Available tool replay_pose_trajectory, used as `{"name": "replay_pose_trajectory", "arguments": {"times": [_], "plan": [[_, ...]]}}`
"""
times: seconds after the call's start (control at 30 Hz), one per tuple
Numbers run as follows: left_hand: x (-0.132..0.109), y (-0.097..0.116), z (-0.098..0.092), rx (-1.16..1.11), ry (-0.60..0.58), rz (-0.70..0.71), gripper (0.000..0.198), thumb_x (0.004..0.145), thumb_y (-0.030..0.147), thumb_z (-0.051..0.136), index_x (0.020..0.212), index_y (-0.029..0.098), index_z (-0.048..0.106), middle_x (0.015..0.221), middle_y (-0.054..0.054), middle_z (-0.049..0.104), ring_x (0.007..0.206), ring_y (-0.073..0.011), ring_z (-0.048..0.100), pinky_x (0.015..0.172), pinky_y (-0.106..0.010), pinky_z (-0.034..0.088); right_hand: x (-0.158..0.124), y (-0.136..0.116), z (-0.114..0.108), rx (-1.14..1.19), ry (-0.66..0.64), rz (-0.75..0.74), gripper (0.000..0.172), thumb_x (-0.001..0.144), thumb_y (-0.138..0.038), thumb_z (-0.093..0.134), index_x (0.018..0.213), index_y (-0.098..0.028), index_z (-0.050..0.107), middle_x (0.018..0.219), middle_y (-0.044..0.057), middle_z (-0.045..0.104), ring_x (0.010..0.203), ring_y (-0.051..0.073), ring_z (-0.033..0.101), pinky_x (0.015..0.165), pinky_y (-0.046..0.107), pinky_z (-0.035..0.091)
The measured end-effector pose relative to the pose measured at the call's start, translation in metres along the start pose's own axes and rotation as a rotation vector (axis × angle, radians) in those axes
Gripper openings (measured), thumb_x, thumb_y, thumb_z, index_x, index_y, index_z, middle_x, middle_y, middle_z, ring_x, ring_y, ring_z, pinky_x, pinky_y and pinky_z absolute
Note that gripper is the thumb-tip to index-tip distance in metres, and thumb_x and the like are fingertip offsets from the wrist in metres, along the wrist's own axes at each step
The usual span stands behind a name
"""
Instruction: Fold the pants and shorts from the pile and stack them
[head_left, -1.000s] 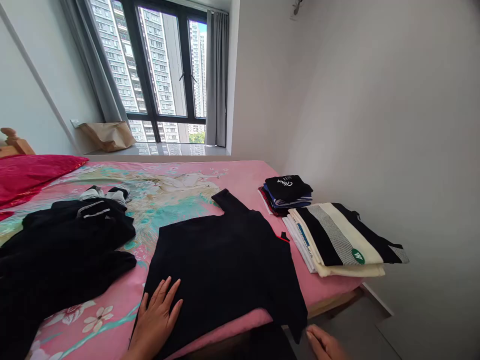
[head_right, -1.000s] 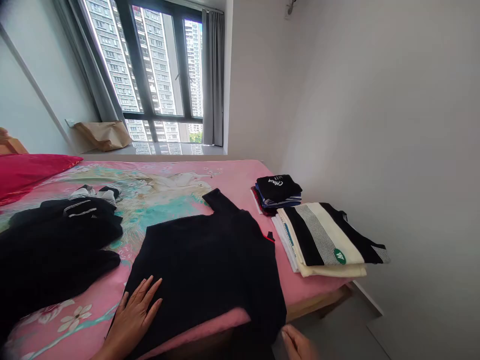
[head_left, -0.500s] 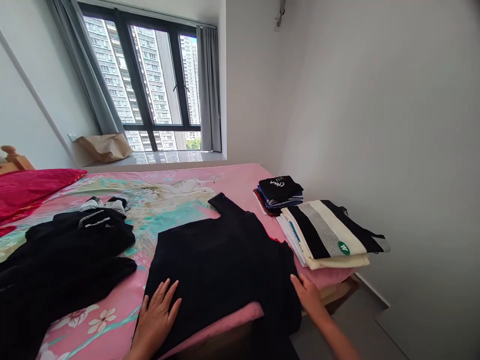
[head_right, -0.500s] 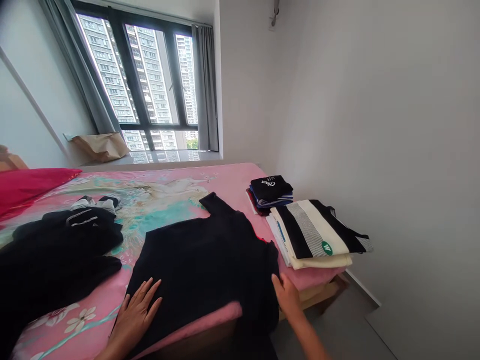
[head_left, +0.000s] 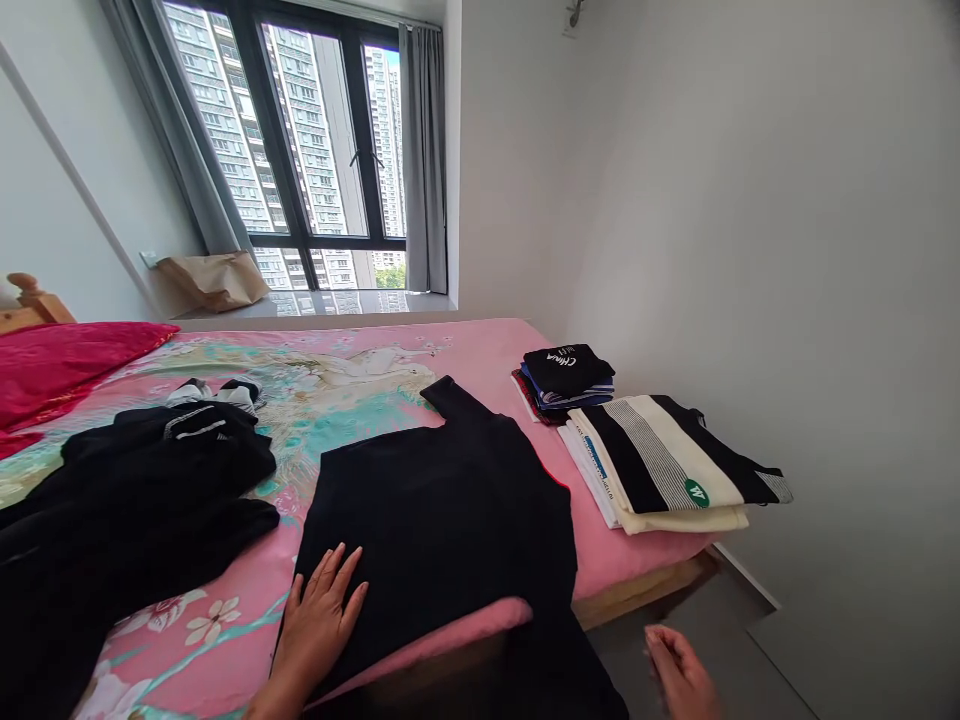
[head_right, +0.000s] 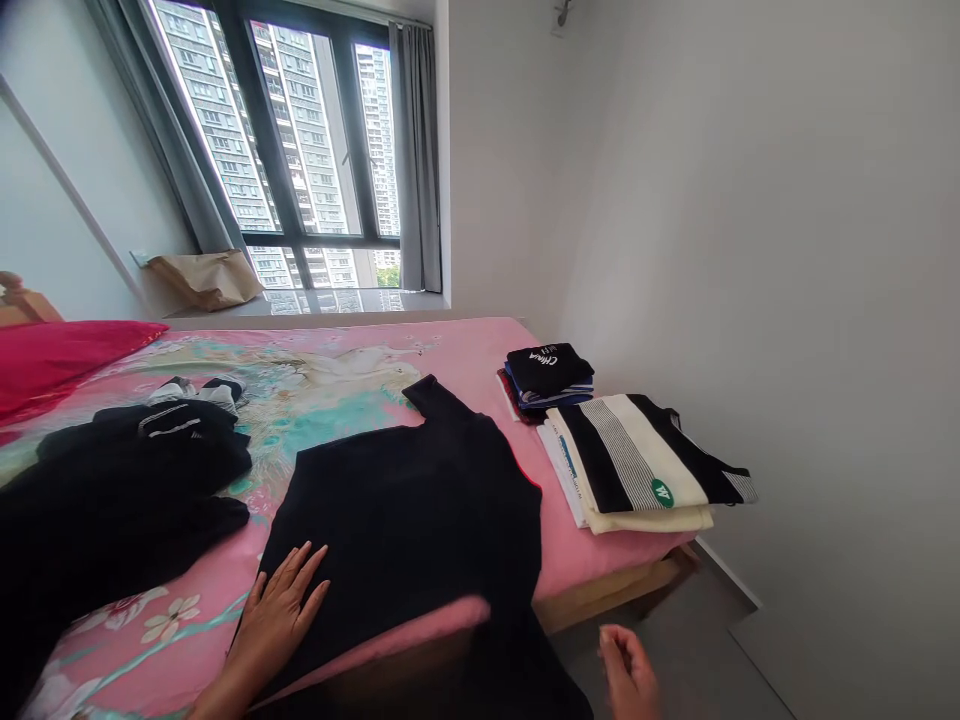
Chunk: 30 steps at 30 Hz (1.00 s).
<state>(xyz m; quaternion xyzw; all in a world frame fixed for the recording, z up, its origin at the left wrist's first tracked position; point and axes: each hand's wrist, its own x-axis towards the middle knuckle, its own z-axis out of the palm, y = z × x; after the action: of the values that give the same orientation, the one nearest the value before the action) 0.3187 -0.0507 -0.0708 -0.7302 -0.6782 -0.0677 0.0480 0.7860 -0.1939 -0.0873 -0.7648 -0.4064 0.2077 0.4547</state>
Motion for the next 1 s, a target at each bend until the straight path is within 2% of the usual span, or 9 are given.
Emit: {"name": "replay_pose_trajectory", "arguments": {"times": [0.1,0.2,0.3,0.37,0.47,0.53,1.0], "plan": [[0.000,0.001,-0.003,-0.017,0.004,-0.007,0.053,0.089,0.042,0.034,0.139,0.027,0.040,0.150,-0.002,0.033,0.138,-0.0217,0.028,0.113,-0.048,0.013,0.048,-0.041,0.035,-0.055,0.008,-0.220,0.043,0.081,-0.057,0.040,0.092,-0.019,0.057,0.090,0.011,0.066,0.085,0.024,0.063,0.077,0.035,0.052],[-0.002,0.003,-0.009,-0.046,0.006,-0.007,0.051,0.089,0.042,0.035,0.138,0.028,0.042,0.149,-0.003,0.035,0.137,-0.0214,0.029,0.112,-0.048,0.014,0.084,-0.070,0.076,-0.159,0.025,-0.355,0.050,0.081,-0.054,0.041,0.107,-0.013,0.054,0.108,0.016,0.062,0.105,0.026,0.057,0.095,0.039,0.043],[-0.004,0.004,-0.011,-0.080,0.013,-0.002,0.049,0.090,0.041,0.036,0.137,0.028,0.043,0.148,-0.003,0.036,0.137,-0.0212,0.030,0.112,-0.048,0.015,0.093,-0.074,0.110,-0.211,0.038,-0.348,0.057,0.079,-0.053,0.043,0.114,-0.009,0.054,0.119,0.022,0.055,0.116,0.033,0.048,0.100,0.050,0.034],[-0.005,0.004,-0.011,-0.095,0.018,-0.003,0.049,0.090,0.041,0.037,0.137,0.028,0.043,0.148,-0.003,0.037,0.137,-0.0213,0.030,0.112,-0.048,0.015,0.089,-0.067,0.123,-0.312,0.065,-0.343,0.056,0.081,-0.051,0.042,0.117,-0.010,0.055,0.127,0.023,0.049,0.120,0.036,0.042,0.099,0.055,0.031],[-0.006,0.006,-0.012,-0.113,0.012,-0.005,0.048,0.090,0.040,0.038,0.136,0.028,0.043,0.147,-0.004,0.038,0.137,-0.0214,0.031,0.112,-0.048,0.016,0.081,-0.056,0.128,-0.501,0.117,-0.390,0.052,0.086,-0.047,0.038,0.120,-0.013,0.056,0.129,0.020,0.047,0.120,0.034,0.042,0.097,0.051,0.034],[-0.007,0.008,-0.014,-0.119,0.007,-0.002,0.048,0.090,0.041,0.038,0.136,0.028,0.044,0.147,-0.004,0.039,0.136,-0.0215,0.031,0.112,-0.048,0.018,0.080,-0.052,0.126,-0.547,0.143,-0.413,0.051,0.087,-0.047,0.038,0.121,-0.014,0.056,0.128,0.019,0.048,0.118,0.032,0.044,0.096,0.048,0.036],[-0.006,0.014,-0.015,-0.130,0.000,0.000,0.049,0.090,0.042,0.040,0.136,0.026,0.043,0.147,-0.006,0.038,0.136,-0.0230,0.031,0.112,-0.049,0.017,0.085,-0.043,0.122,-0.486,0.183,-0.440,0.045,0.085,-0.042,0.040,0.116,-0.015,0.059,0.127,0.016,0.051,0.117,0.028,0.045,0.096,0.044,0.036]]}}
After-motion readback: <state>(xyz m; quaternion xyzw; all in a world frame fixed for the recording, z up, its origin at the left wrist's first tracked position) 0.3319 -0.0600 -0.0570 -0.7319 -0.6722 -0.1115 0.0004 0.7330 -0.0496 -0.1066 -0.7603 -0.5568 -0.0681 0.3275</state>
